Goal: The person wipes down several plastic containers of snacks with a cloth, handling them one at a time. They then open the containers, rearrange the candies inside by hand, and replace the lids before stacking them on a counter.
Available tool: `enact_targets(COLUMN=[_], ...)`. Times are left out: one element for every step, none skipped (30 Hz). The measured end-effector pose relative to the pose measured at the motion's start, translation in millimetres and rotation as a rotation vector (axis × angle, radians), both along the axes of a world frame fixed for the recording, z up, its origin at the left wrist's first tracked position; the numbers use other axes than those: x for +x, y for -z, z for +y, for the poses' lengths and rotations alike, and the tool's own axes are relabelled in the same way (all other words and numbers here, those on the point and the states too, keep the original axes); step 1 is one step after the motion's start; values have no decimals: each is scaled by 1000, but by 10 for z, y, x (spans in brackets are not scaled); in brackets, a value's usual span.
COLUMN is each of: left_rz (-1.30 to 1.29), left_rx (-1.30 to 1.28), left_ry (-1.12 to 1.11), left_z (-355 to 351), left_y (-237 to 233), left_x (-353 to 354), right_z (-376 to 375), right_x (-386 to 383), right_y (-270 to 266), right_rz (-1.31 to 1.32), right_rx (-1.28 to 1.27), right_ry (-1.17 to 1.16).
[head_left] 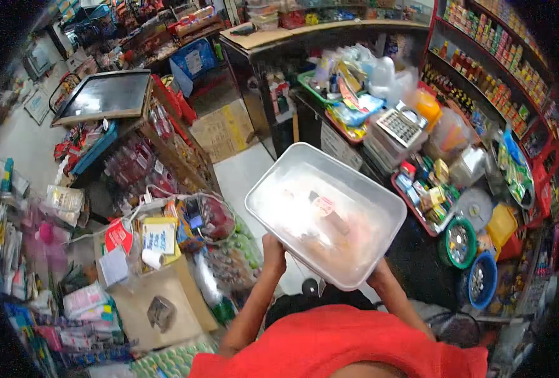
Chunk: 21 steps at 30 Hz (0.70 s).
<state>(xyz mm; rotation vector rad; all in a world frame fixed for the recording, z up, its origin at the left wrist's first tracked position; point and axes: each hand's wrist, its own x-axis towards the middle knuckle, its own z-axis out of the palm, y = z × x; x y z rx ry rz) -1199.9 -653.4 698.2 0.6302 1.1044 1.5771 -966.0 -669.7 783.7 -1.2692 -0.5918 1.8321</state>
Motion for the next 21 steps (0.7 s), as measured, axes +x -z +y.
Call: enact_targets(left_rz=[15,29,398,394,251,110,104,144,142,132,120,112,239,246,491,736,233,255,285,315,254], left_rx=[-65,-134,-33,-36,-46,-57,-58,-76,-39,3,-1,27,28,19,43,79,42,29,18,11,22], left_ry=[-16,-32,-153,-155,-148,-142,-169,-134,-129,-123,-120,-125,-99,-96,-71,-42,-28,-71,-77,-81,-31], left_z=[218,407,570,826,1069,1318,1527,1761,1989,2247,2460,2765,3008,3182,3366,3600,3816,3996,4187,4398,4648], left_y=[-57,-133,-453,-442,-412,-394,-592,-487,-553,-620,-618,-670,-779,-824,-882,-966,-1088,-1157,-1205,-1224,-1206], left_x=[-201,-363,-420,-568,-728,-876,-952,-1153,-1276,-1360,-1468,-1599,-1760,-1956,-2175,-2350,-2441,-2555,-2686,-2829,-2982], right_z=[273,558,832,1095,1360,1626,1896,2160,2427,2712,2951,3228,3491,3671,4042,4213,4324,4422,4590,4817,4986], right_x=[-170,-328,-470,-600,-729,-857,-987,-1112,-1213,-1278,-1410,-1563,-1765,-1912,-1880,-2050,-2259,-2426,-2548,-2640,-2787], right_y=[-73,-96,-103,-98,-82,-58,-32,-6,7,-1,-54,-151,-248,-284,66,-47,-244,-423,-566,-506,-522], right_rz=[-80,-80,-81,-82,-81,-79,-74,-68,-66,-72,-11,-20,8,36,86,94,147,192,106,135,165], right_rx=[-29,-20,11,37,60,82,102,118,134,154,191,203,200,173,240,243,230,211,161,178,205], right_ry=[-62,-62,-89,-119,-150,-183,-218,-252,-283,-313,-296,-303,-232,-155,-363,-355,-293,-227,-233,-288,-226])
